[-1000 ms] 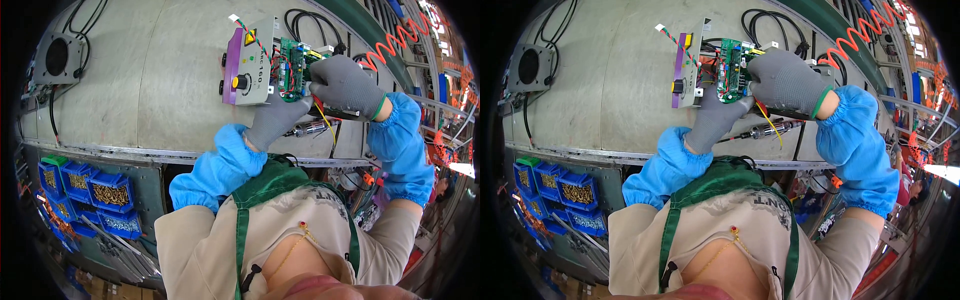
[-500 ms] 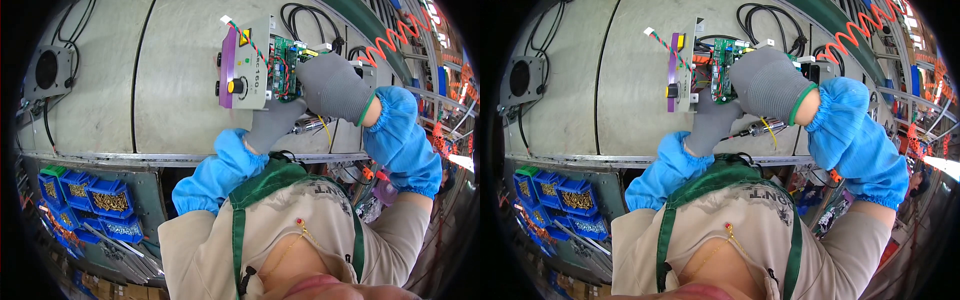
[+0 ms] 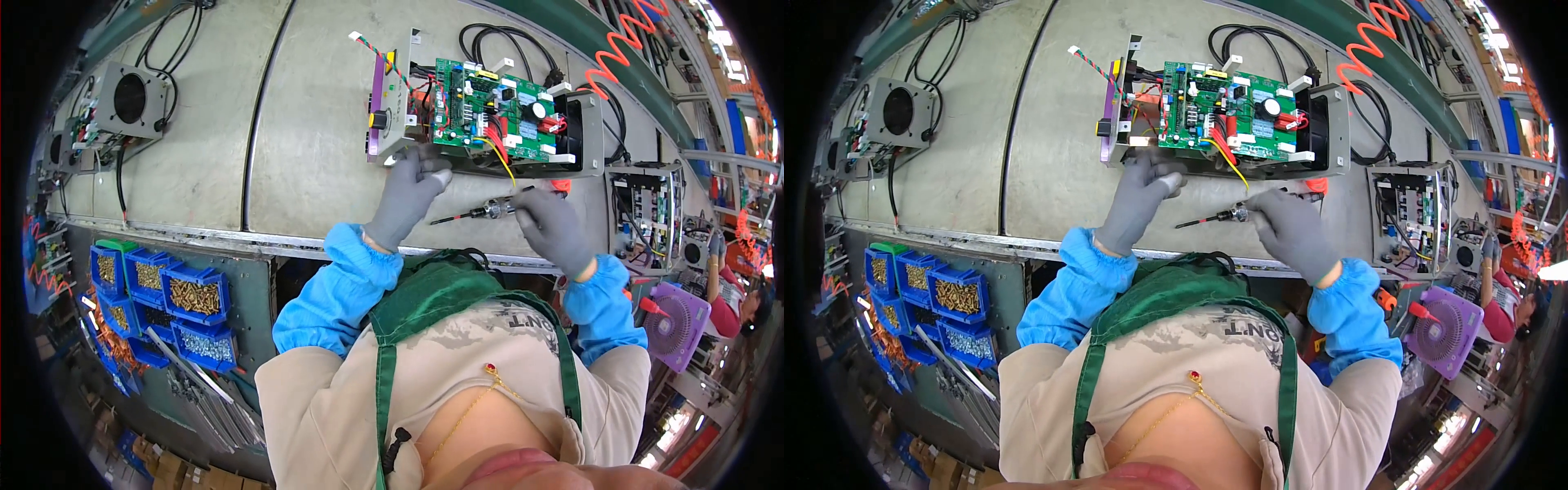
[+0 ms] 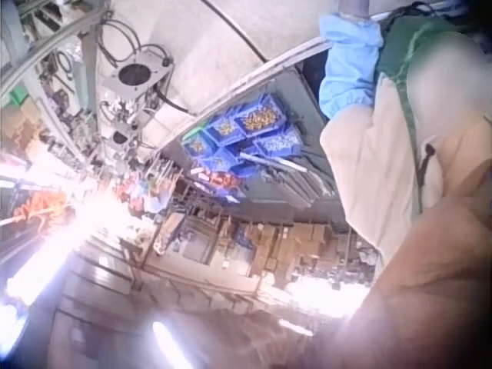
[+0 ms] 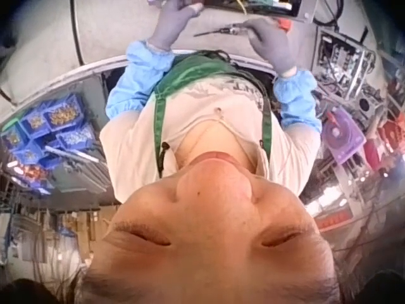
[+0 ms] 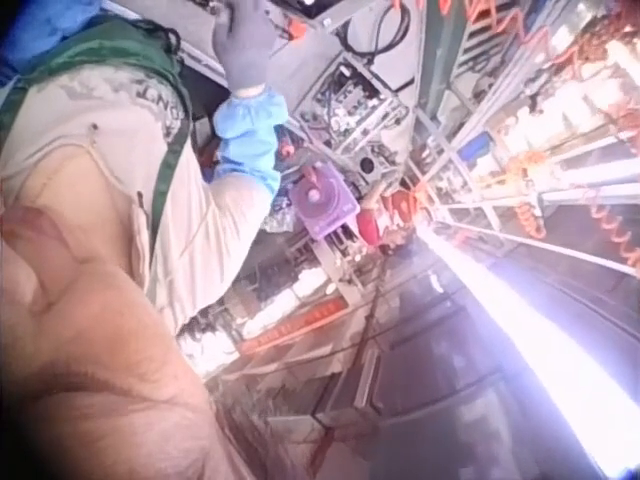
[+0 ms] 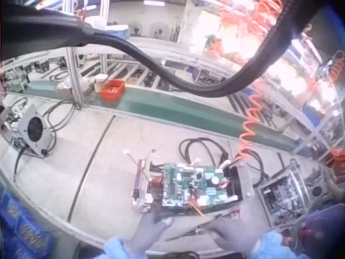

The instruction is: Assembling electronic components into a metal chassis using an electric screwdriver.

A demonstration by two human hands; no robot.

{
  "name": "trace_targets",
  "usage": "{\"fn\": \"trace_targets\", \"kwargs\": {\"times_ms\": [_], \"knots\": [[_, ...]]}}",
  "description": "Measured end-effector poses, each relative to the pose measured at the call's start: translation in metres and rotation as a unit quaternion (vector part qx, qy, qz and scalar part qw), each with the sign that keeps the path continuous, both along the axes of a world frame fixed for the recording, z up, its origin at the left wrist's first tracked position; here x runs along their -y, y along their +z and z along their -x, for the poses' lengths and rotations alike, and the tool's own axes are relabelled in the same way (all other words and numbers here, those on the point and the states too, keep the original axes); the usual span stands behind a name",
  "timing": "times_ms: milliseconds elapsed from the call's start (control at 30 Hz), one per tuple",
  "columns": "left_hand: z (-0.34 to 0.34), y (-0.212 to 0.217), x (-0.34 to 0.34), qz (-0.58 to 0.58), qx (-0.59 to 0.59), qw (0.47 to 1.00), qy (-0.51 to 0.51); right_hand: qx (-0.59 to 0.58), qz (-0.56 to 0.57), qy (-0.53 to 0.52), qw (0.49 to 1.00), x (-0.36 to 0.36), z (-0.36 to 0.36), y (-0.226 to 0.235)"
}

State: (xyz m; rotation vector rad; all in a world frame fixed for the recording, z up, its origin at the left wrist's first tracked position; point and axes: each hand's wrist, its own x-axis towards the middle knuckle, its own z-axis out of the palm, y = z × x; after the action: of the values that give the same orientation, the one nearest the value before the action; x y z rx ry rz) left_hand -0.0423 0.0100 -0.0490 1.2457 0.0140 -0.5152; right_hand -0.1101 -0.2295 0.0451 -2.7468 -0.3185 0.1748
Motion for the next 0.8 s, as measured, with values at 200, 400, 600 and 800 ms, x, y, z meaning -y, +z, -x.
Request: {"fn": "trace_targets", "kwargs": {"times_ms": [200, 400, 600, 800], "knots": [[0.043, 0.001, 0.002, -0.132, 0.064, 0.984, -0.098, 0.078, 0.347, 0.016, 0.935, 0.063, 0.026, -0.134], [0.102, -0.015, 0.003, -0.279, 0.094, 0.947, -0.129, -0.093, 0.237, 0.045, 0.966, 0.049, 0.018, -0.109], [0.142, -0.019, 0.021, -0.396, 0.067, 0.902, -0.155, -0.369, -0.091, 0.109, 0.919, 0.055, 0.014, -0.109], [0.14, -0.007, 0.033, 0.022, -0.136, 0.99, 0.002, -0.592, -0.535, 0.015, 0.603, 0.018, 0.067, -0.076]]}}
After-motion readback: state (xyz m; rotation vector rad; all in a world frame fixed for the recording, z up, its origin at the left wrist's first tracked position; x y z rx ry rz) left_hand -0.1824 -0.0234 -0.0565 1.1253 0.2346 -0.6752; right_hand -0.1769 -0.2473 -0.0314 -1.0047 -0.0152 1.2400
